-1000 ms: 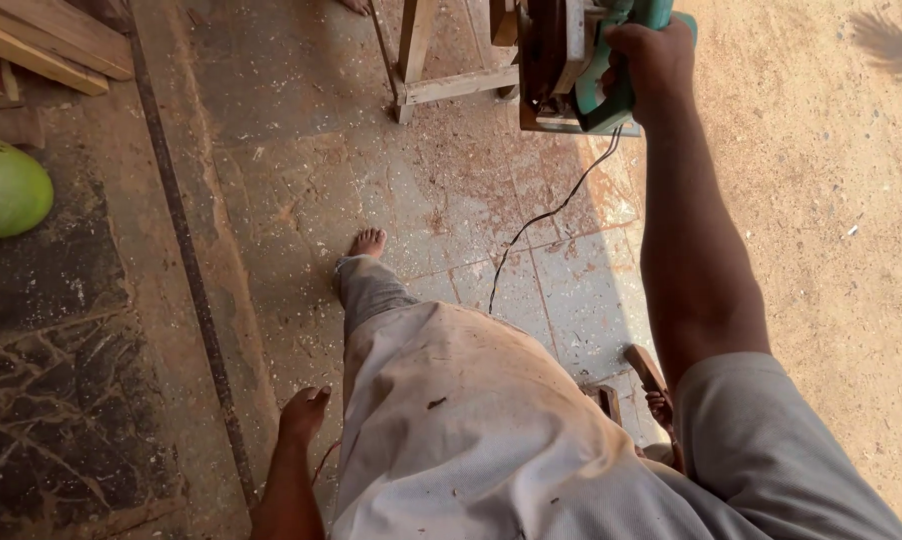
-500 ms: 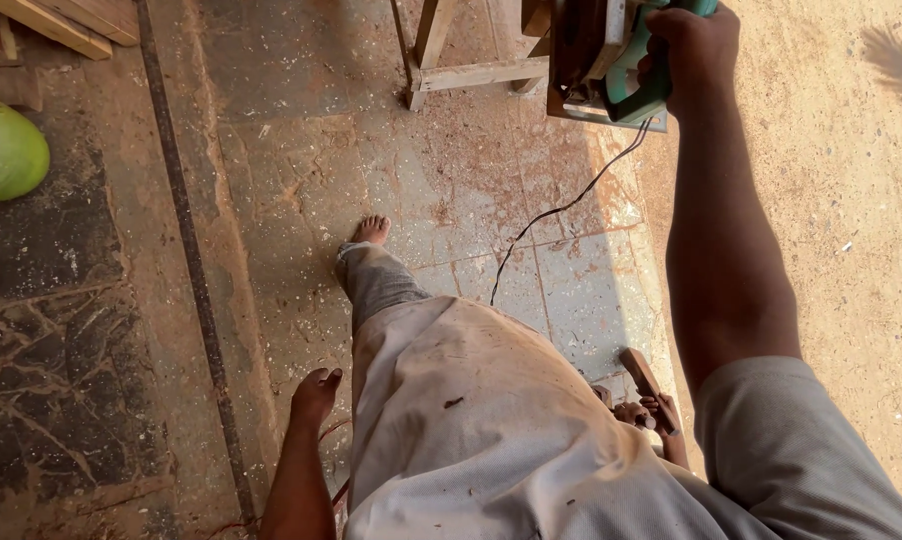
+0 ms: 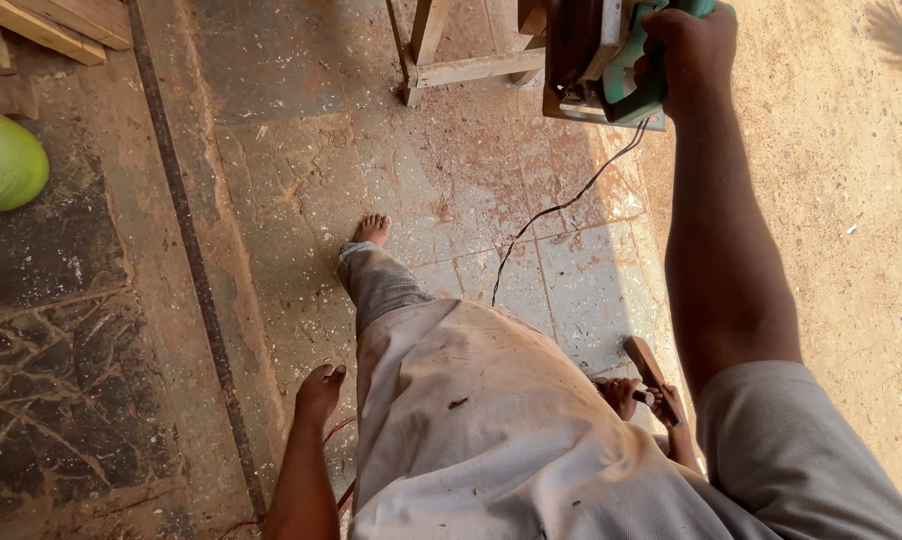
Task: Cutting a groove or slot into a wooden plank using a handheld circular saw.
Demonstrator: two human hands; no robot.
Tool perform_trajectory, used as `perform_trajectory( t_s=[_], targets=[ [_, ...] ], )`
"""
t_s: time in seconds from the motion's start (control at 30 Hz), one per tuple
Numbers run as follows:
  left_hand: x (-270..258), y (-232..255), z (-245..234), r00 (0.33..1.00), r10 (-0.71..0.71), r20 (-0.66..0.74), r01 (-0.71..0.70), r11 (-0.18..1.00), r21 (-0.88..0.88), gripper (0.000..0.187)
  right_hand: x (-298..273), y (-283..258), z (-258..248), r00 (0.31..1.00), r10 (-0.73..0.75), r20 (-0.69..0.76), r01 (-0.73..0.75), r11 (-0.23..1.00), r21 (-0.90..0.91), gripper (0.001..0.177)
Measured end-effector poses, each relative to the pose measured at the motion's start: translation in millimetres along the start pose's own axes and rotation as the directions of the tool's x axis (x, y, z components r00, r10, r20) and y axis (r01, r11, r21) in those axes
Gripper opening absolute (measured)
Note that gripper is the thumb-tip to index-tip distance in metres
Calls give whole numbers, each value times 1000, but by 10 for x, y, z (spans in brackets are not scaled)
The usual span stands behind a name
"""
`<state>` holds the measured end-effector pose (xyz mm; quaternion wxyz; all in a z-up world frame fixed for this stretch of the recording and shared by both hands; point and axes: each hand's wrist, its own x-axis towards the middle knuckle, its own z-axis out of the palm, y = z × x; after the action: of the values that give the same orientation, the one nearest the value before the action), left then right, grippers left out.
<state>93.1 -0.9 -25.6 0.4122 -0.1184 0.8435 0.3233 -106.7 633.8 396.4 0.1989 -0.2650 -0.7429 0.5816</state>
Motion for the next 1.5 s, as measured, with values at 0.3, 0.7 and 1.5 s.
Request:
perform_trajectory(
  t_s=[0.3,0.7,1.5],
  targets=[
    [-135,224,-138,997,-76,35,75,997,12,67,67,-65,25,1000,22,11,-22,1000,9,8],
    [-24,266,-77,998,-47,39,47,999,-15,69,223,-112,87,1000,15,-19,-14,1000,22,8],
    [-30,475,-328,998,-45,40,42,997,70,67,-293,-294,-30,992,116,-56,-117,993,-19,18]
  ],
)
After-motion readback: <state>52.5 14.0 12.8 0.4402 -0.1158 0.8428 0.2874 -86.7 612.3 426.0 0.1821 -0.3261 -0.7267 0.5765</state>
